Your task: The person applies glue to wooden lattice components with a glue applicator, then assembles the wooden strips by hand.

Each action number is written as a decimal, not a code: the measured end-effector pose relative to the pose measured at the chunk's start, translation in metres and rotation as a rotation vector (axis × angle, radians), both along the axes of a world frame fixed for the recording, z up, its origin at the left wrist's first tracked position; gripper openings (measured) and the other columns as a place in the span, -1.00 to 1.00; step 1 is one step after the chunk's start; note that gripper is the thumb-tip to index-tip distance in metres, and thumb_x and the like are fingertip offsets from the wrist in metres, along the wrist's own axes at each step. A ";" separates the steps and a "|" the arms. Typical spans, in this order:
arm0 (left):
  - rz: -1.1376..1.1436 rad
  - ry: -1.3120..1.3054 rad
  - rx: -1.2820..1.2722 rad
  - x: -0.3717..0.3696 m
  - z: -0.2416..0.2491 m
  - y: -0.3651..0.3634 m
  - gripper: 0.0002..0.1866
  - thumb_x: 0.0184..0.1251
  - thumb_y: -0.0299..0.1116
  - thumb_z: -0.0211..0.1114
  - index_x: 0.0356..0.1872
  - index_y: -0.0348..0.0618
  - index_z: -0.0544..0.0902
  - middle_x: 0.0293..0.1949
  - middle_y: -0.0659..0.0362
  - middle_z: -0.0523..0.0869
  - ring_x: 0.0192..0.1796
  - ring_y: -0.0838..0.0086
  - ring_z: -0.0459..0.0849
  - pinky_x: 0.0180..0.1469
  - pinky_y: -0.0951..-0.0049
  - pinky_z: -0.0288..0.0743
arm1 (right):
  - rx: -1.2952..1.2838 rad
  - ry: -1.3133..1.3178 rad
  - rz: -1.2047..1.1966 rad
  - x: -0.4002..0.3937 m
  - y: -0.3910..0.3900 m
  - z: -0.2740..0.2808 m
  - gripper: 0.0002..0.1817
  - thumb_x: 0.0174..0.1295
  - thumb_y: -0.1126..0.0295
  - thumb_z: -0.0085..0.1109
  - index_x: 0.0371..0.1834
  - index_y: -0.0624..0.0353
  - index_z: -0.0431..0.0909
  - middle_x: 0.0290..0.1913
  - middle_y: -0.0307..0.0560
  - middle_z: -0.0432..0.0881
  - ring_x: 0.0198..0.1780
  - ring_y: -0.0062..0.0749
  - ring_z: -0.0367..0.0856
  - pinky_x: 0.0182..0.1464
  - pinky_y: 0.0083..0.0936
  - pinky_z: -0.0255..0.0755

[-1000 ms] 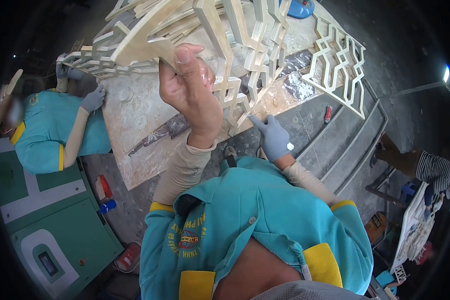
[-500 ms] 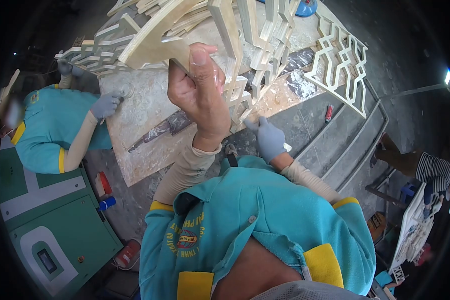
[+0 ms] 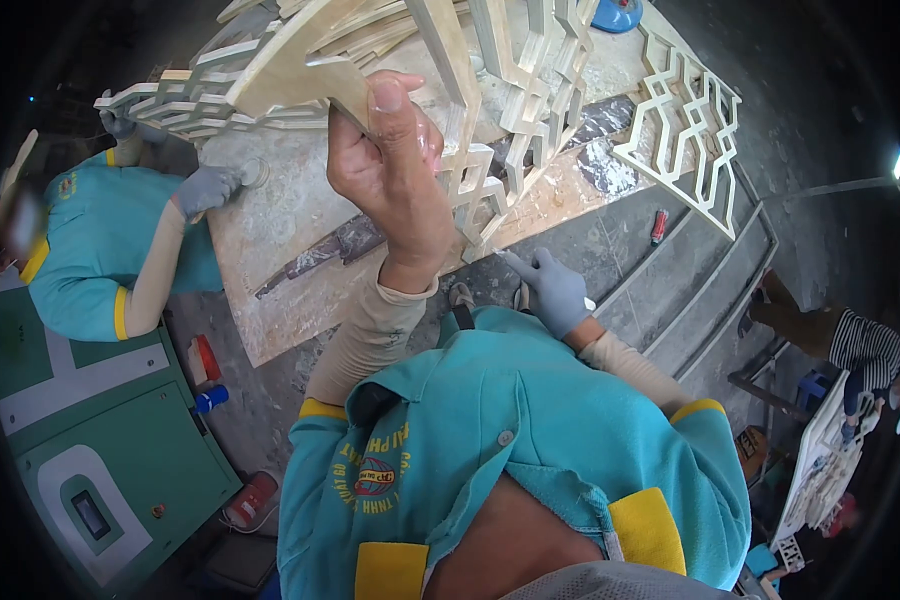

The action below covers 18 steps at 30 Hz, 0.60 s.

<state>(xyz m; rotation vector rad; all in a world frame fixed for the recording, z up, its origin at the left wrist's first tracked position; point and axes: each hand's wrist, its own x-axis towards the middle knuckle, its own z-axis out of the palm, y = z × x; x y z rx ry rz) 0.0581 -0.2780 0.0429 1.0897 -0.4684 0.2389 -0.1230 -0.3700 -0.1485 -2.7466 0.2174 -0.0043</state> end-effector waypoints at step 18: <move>-0.017 -0.025 0.031 -0.009 -0.001 -0.001 -0.67 0.56 -0.12 0.13 -0.22 -0.24 0.54 -0.65 0.36 0.28 -0.63 0.72 0.22 -0.59 0.68 0.04 | -0.209 0.047 0.094 0.031 0.006 0.002 -0.56 0.21 0.44 0.07 0.17 -0.23 0.50 -0.21 -0.13 0.45 -0.28 -0.25 0.64 -0.40 -0.28 0.56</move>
